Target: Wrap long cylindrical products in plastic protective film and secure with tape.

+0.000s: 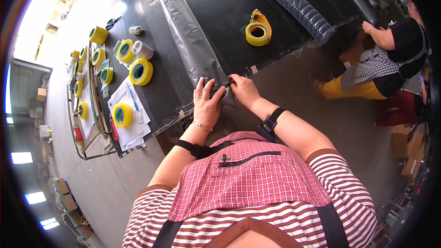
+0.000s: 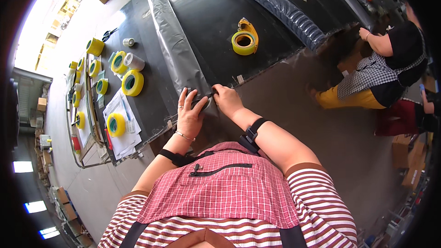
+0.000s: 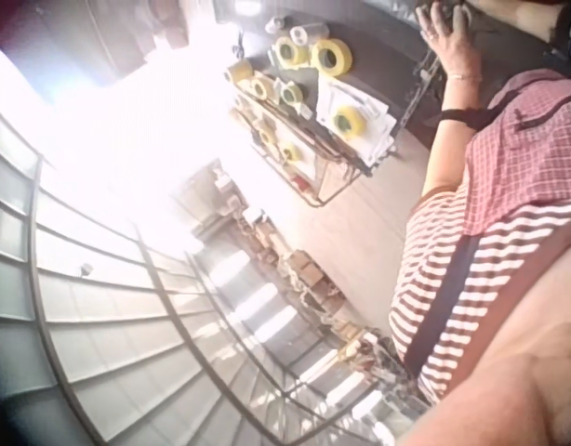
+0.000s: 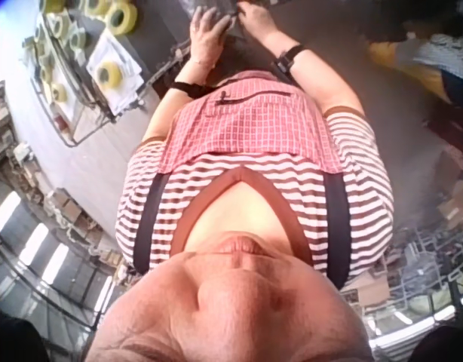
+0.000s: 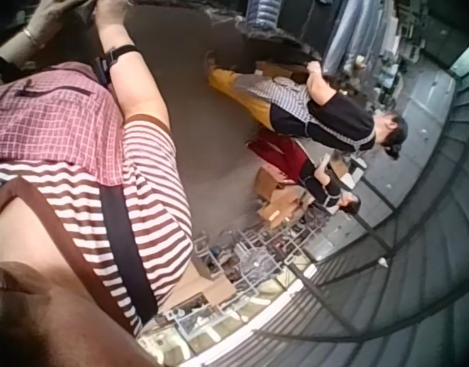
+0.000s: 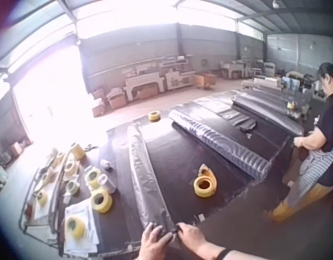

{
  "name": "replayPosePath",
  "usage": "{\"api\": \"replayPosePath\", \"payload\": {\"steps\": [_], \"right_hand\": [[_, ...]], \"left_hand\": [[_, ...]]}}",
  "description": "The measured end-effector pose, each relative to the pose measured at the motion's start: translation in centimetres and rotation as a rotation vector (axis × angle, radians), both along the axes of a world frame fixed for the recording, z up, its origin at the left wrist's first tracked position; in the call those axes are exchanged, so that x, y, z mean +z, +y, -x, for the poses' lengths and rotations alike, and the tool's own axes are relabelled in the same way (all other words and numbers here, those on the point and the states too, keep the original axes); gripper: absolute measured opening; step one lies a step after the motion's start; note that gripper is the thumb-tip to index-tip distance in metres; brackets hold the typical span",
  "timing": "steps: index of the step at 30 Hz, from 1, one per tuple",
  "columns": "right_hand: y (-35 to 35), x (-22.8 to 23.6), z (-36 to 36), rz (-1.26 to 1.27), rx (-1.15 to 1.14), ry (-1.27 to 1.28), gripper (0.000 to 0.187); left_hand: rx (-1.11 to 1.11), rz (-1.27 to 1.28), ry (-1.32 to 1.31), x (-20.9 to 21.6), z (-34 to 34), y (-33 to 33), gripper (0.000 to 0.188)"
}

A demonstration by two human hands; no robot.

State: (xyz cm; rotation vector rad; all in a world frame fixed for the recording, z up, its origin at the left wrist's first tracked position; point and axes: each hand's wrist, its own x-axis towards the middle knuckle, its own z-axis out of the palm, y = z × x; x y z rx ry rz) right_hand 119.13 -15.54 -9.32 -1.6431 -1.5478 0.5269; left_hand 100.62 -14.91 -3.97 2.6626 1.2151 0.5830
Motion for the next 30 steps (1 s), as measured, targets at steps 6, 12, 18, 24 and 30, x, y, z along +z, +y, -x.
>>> {"api": "replayPosePath", "payload": {"steps": [6,12,18,24,30], "right_hand": [[0.4,-0.2,0.0,0.058,0.042,-0.079,0.014],[2.7,-0.5,1.0,0.131,-0.064,-0.233,0.009],[0.4,1.5,0.3,0.240,0.051,-0.169,0.021],[1.2,0.9,0.2,0.479,-0.063,-0.001,0.026],[-0.1,2.2,-1.4,0.518,0.113,-0.068,0.026]], "left_hand": [[-0.045,-0.018,-0.098,-0.2,1.5,0.3,0.064],[-0.077,-0.019,-0.086,0.4,1.1,0.3,0.065],[-0.089,0.016,-0.144,0.1,1.9,0.3,0.064],[-0.079,-0.002,-0.083,0.6,1.3,0.4,0.064],[-0.090,0.012,-0.051,0.4,0.8,0.6,0.059]]}}
